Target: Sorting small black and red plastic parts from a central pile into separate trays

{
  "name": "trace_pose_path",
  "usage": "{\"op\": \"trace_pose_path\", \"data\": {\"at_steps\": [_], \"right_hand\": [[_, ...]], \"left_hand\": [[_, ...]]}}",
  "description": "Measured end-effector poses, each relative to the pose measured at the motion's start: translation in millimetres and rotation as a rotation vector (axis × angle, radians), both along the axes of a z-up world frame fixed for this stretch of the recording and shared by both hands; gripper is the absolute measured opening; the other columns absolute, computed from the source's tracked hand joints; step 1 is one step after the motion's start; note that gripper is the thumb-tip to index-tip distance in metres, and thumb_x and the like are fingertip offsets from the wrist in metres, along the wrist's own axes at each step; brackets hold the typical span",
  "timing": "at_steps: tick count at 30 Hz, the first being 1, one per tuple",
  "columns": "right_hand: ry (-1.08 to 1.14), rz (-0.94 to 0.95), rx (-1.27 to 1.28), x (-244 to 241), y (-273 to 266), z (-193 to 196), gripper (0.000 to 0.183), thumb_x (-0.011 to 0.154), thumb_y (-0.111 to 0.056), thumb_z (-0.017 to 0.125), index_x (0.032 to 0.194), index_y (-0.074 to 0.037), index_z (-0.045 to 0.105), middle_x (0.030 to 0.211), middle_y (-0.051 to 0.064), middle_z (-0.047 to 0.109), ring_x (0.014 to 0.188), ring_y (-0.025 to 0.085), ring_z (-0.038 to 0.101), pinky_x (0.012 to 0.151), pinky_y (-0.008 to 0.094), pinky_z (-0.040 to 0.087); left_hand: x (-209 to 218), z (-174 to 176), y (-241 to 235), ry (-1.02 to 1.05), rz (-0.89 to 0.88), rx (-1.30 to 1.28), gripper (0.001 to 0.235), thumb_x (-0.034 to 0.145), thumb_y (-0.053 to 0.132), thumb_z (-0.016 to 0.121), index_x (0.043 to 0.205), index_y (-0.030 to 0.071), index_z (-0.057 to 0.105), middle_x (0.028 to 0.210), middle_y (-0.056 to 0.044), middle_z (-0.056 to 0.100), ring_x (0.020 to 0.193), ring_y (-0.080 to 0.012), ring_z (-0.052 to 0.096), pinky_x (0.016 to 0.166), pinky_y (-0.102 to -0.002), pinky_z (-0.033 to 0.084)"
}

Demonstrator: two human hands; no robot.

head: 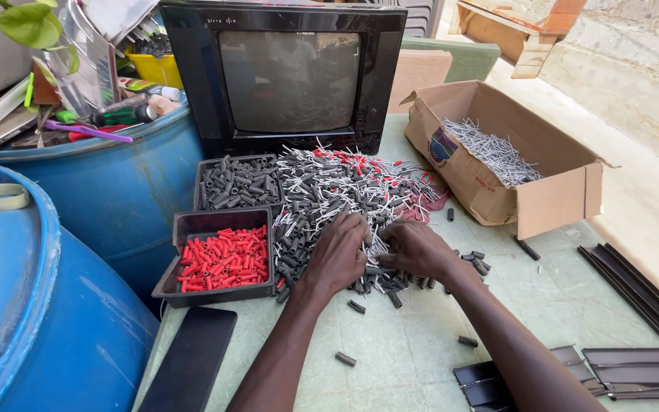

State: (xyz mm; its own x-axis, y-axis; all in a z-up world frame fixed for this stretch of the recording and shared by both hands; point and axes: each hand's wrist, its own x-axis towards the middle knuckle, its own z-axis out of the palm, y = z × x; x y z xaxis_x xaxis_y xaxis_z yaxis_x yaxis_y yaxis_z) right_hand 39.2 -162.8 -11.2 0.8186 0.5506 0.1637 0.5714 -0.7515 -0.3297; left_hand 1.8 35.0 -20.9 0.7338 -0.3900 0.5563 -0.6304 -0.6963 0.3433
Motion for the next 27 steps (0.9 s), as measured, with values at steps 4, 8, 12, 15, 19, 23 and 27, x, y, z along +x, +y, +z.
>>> {"op": "trace_pose_path", "data": {"at_steps": [4, 8, 12, 15, 19, 23, 27], "right_hand": [[0.013, -0.075, -0.009, -7.8, 8.0, 6.2, 0.039, 0.076, -0.041, 0.077, 0.095, -0.008, 0.069, 0.087, 0.016, 0.065, 0.094, 0.042, 0.064, 0.079, 0.056, 0.051], [-0.001, -0.149, -0.037, -7.5, 8.0, 1.5, 0.042, 0.076, -0.044, 0.074, 0.101, -0.012, 0.068, 0.093, 0.013, 0.065, 0.098, 0.038, 0.065, 0.081, 0.055, 0.054], [-0.038, -0.132, -0.028, -14.4, 8.7, 12.4, 0.035, 0.077, -0.042, 0.072, 0.097, -0.013, 0.067, 0.091, 0.01, 0.065, 0.095, 0.038, 0.066, 0.078, 0.055, 0.055], [-0.061, -0.089, 0.034, -15.7, 1.4, 16.9, 0.026, 0.081, -0.032, 0.069, 0.095, -0.01, 0.067, 0.087, 0.015, 0.065, 0.093, 0.043, 0.065, 0.075, 0.058, 0.053], [-0.036, -0.033, 0.112, -29.5, 11.2, 33.1, 0.02, 0.079, -0.026, 0.07, 0.086, -0.008, 0.065, 0.082, 0.016, 0.064, 0.088, 0.045, 0.065, 0.07, 0.056, 0.05], [-0.049, -0.059, 0.031, -25.2, 10.6, 27.2, 0.03, 0.075, -0.03, 0.075, 0.095, -0.009, 0.07, 0.084, 0.014, 0.065, 0.088, 0.041, 0.066, 0.073, 0.055, 0.052], [-0.043, -0.049, 0.033, -21.6, 12.7, 17.9, 0.033, 0.076, -0.037, 0.076, 0.094, -0.009, 0.071, 0.085, 0.012, 0.064, 0.089, 0.042, 0.066, 0.072, 0.055, 0.053]], "left_hand": [[9.8, -13.2, 0.2, 0.012, -0.002, 0.007, 0.021, 0.066, 0.003, 0.058, 0.085, 0.01, 0.062, 0.1, -0.008, 0.06, 0.112, -0.0326, 0.055, 0.087, -0.048, 0.05], [15.2, -16.9, 0.8, 0.003, -0.005, 0.019, 0.037, 0.066, 0.002, 0.057, 0.102, 0.007, 0.065, 0.11, -0.009, 0.06, 0.117, -0.0323, 0.053, 0.091, -0.046, 0.048], [4.3, -5.7, 2.2, 0.01, -0.027, 0.009, 0.043, 0.066, 0.0, 0.056, 0.108, 0.004, 0.065, 0.113, -0.011, 0.06, 0.118, -0.0338, 0.053, 0.092, -0.047, 0.048], [7.7, -11.1, 3.5, 0.001, -0.028, -0.003, 0.043, 0.067, -0.001, 0.056, 0.109, 0.004, 0.065, 0.113, -0.012, 0.06, 0.119, -0.0346, 0.053, 0.091, -0.047, 0.048], [-2.4, -0.9, 2.0, -0.001, -0.025, -0.011, 0.041, 0.067, 0.0, 0.055, 0.107, 0.005, 0.066, 0.111, -0.01, 0.06, 0.118, -0.0331, 0.053, 0.091, -0.047, 0.047], [9.0, -13.2, 1.2, -0.022, -0.01, 0.004, 0.038, 0.068, 0.001, 0.056, 0.104, 0.007, 0.066, 0.11, -0.009, 0.061, 0.118, -0.0318, 0.053, 0.091, -0.047, 0.048], [8.0, -13.6, -1.3, -0.022, 0.007, 0.01, 0.038, 0.069, 0.002, 0.055, 0.105, 0.007, 0.066, 0.109, -0.01, 0.061, 0.118, -0.0317, 0.053, 0.092, -0.048, 0.048]]}}
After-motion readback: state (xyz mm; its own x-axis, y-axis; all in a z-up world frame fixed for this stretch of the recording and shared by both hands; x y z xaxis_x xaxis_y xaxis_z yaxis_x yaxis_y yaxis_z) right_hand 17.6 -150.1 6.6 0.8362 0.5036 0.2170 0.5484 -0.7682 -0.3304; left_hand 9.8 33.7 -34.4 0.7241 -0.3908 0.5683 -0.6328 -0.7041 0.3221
